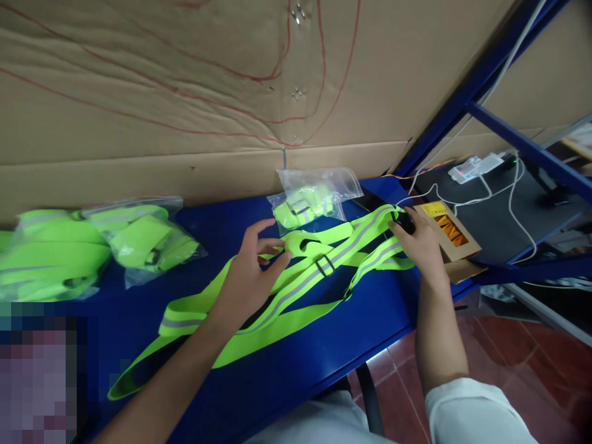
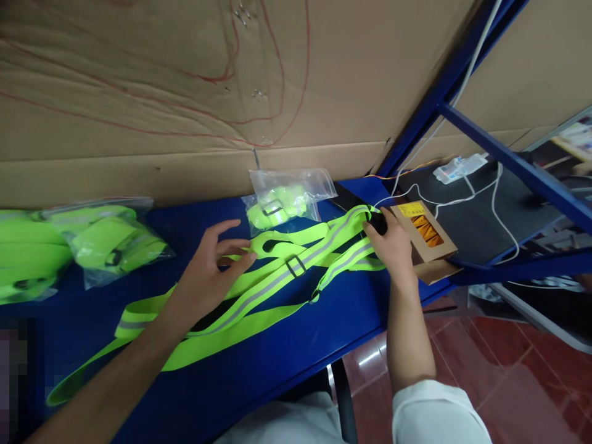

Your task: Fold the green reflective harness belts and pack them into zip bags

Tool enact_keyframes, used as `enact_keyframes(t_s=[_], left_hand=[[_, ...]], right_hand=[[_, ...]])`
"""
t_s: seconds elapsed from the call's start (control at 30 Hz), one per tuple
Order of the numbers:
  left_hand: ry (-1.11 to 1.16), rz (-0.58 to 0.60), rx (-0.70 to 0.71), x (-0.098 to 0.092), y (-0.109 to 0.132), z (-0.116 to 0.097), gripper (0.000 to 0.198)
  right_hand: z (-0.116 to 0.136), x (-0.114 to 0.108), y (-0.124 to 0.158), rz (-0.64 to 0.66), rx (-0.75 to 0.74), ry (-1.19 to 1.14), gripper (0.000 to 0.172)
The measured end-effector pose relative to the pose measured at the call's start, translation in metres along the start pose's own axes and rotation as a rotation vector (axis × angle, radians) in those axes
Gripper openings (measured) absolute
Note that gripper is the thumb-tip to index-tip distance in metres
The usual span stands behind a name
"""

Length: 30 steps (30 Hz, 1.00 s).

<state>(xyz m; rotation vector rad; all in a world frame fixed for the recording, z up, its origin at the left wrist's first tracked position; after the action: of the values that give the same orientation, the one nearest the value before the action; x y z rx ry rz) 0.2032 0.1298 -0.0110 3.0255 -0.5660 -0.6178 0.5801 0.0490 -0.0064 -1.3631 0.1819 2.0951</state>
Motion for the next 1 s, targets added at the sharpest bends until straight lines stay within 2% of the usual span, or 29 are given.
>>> enact_keyframes(t_s=[0.1, 0.2, 0.3, 0.4, 0.5, 0.57, 0.63, 0.73, 0.8, 0.87, 1.0], left_hand=[[-0.002, 0.0, 0.036, 0.003, 0.001, -0.008, 0.058], [0.079, 0.134, -0.011, 0.01, 0.006, -0.01, 0.045], [0.118, 0.209, -0.099, 0.008, 0.016, -0.003, 0.039], [-0.095, 0.161, -0.087, 0.0, 0.033, 0.004, 0.033], [-0.504, -0.032, 0.115, -0.003, 0.062, -0.003, 0.03], [-0.753, -0.133, 0.319, 0.006, 0.087, -0.013, 0.038], [-0.935, -0.154, 0.478, 0.019, 0.111, -0.018, 0.05], [-1.081, -0.093, 0.56, 0.028, 0.132, -0.012, 0.05], [-1.087, -0.078, 0.591, 0.022, 0.136, -0.008, 0.039], [-1.055, -0.078, 0.626, 0.007, 0.134, -0.009, 0.031], [-1.083, -0.015, 0.653, -0.028, 0.114, -0.017, 0.032]], right_hand=[[0.002, 0.0, 0.001, 0.006, 0.0, -0.004, 0.073], [0.002, -0.001, 0.001, 0.004, 0.006, 0.024, 0.073], [0.001, -0.001, 0.001, 0.008, 0.017, 0.052, 0.073], [0.0, 0.002, 0.003, 0.053, 0.024, 0.077, 0.08], [0.003, 0.003, 0.004, 0.08, 0.006, 0.078, 0.086], [0.003, 0.002, 0.005, 0.073, 0.003, 0.069, 0.083], [0.002, 0.002, 0.005, 0.07, 0.014, 0.074, 0.08], [0.001, 0.001, 0.004, 0.066, 0.014, 0.091, 0.079], [0.0, 0.0, 0.003, 0.063, 0.009, 0.103, 0.078], [0.001, -0.001, 0.003, 0.057, 0.003, 0.112, 0.077], [0.007, -0.006, 0.008, 0.045, -0.035, 0.096, 0.073]])
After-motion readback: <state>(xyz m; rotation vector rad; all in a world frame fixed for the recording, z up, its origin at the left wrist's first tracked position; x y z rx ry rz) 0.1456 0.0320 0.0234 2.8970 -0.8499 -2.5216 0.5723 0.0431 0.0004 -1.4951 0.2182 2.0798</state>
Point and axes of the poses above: each hand's wrist, its own y-axis away from the middle knuckle, its own x-axis out of the palm, z = x × y, the point moved 6 cm from there along -y, towards the middle knuckle, and after that the axes turned 1 degree about z, right-handed, at the moved point
